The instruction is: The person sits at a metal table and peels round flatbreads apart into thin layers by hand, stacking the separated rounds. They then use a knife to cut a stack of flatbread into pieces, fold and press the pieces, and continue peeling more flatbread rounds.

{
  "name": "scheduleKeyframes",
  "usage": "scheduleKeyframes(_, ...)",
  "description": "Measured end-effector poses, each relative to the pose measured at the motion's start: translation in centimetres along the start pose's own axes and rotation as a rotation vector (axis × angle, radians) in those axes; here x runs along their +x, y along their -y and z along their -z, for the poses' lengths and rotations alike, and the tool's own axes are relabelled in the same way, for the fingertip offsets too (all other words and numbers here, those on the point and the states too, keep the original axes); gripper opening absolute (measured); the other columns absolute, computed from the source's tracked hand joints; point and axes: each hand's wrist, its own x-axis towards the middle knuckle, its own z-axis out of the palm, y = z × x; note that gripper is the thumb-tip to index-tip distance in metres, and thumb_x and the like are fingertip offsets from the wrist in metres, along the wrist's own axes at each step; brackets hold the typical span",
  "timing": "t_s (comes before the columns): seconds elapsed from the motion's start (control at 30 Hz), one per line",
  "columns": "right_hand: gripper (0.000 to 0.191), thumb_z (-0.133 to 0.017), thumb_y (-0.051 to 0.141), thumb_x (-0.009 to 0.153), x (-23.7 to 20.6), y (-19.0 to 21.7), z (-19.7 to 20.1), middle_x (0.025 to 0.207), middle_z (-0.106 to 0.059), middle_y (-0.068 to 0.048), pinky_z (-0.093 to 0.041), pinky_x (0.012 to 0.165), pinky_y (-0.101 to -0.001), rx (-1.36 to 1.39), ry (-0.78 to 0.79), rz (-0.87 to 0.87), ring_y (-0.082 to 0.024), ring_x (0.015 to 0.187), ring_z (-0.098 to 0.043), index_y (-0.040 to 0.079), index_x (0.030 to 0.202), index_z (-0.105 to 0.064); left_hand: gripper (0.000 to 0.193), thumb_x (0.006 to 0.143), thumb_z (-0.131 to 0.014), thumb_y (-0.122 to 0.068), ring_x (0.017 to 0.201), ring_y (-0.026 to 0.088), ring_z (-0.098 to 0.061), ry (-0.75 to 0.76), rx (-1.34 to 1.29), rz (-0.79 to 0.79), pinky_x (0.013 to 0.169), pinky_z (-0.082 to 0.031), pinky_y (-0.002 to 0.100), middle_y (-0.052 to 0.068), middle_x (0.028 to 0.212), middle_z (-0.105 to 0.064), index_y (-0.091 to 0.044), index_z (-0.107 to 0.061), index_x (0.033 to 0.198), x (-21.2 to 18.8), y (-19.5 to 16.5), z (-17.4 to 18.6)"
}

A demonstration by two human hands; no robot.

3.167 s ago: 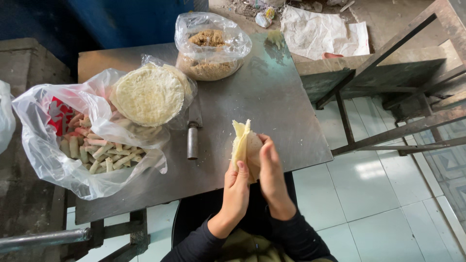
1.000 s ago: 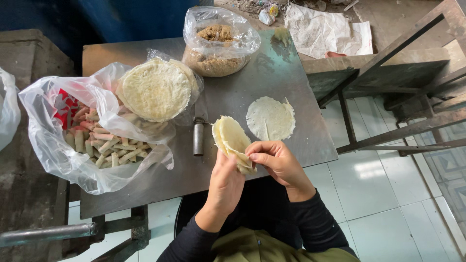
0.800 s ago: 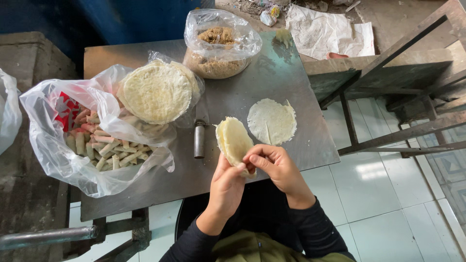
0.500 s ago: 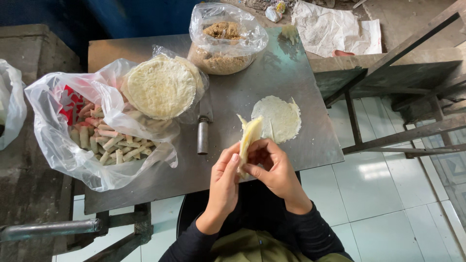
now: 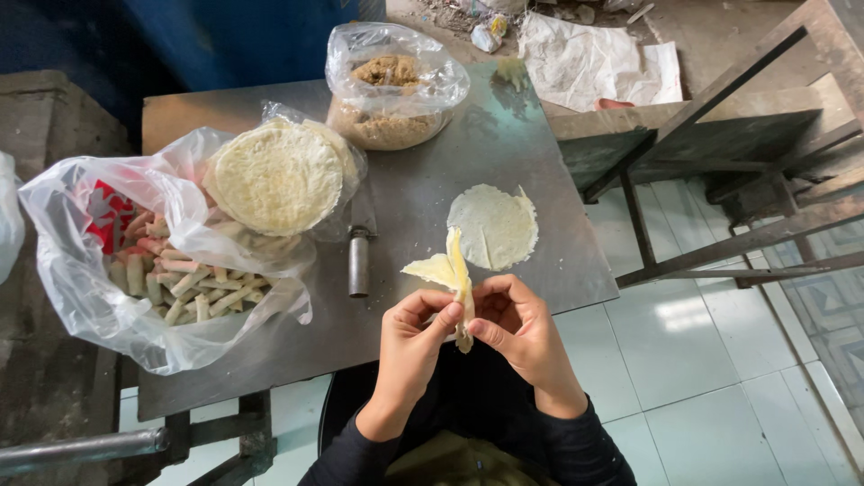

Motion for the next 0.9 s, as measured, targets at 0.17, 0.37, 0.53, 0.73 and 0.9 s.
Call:
scheduleKeyframes(0.17, 0.031, -0.078, 0.015, 0.093, -1.2, 0.6, 0.6, 0.095, -0.071, -0.006, -0.055, 0.077, -0.0251, -0.094, -0.161, 0.008, -0.01, 0.085, -0.067, -0.003, 0.113, -0.063, 0.012, 0.096, -0.072, -0.005, 0.078, 0.006, -0.064, 0.014, -0.003, -0.04, 0.072, -0.053, 0.021, 0.003, 0.089, -0.073, 0.006, -0.073, 0.102, -0.3, 1.7, -2.1)
scheduleKeyframes(0.37, 0.019, -0.071, 0.014, 0.098, -2.8, 1.1, 0.6, 0.092, -0.073, -0.005, -0.056, 0.072, -0.0236, -0.391, -0.359, 0.097, -0.009, 0.081, -0.068, -0.003, 0.107, -0.07, 0.01, 0.096, -0.071, -0.005, 0.077, 0.004, -0.062, -0.061, 0.042, -0.095, 0.069, -0.051, 0.021, 0.001, 0.089, -0.071, 0.005, -0.071, 0.1, -0.6, 2.9, -4.3)
scheduleKeyframes(0.53, 0.019, -0.073, 0.009, 0.096, -2.8, 0.4, 2.6, 0.092, -0.073, -0.011, -0.057, 0.077, -0.0279, -0.111, -0.264, -0.031, -0.013, 0.083, -0.07, -0.004, 0.109, -0.069, 0.009, 0.098, -0.069, -0.005, 0.083, 0.003, -0.06, -0.048, 0.035, -0.119, 0.074, -0.051, 0.019, 0.0, 0.094, -0.069, 0.004, -0.068, 0.099, -0.7, 2.9, -4.4)
scheduleKeyframes(0.73, 0.015, -0.065, 0.006, 0.098, -2.0, -1.3, 4.9, 0.1, -0.07, -0.01, -0.055, 0.085, -0.0361, 0.539, -0.09, -0.279, -0.019, 0.093, -0.067, -0.004, 0.109, -0.068, 0.009, 0.099, -0.069, -0.006, 0.081, 0.003, -0.06, -0.054, 0.056, -0.106, 0.073, -0.05, 0.019, 0.0, 0.092, -0.068, 0.004, -0.068, 0.101, -1.2, 2.8, -3.9)
scheduleKeyframes(0.9, 0.015, -0.067, 0.008, 0.099, -1.8, -1.3, 4.1, 0.105, -0.069, -0.01, -0.053, 0.09, -0.0347, 0.494, -0.02, -0.208, -0.02, 0.098, -0.066, -0.005, 0.107, -0.068, 0.01, 0.099, -0.069, -0.005, 0.08, 0.003, -0.06, -0.057, 0.046, -0.109, 0.071, -0.05, 0.019, 0.001, 0.092, -0.069, 0.004, -0.069, 0.102, -1.6, 2.5, -3.3)
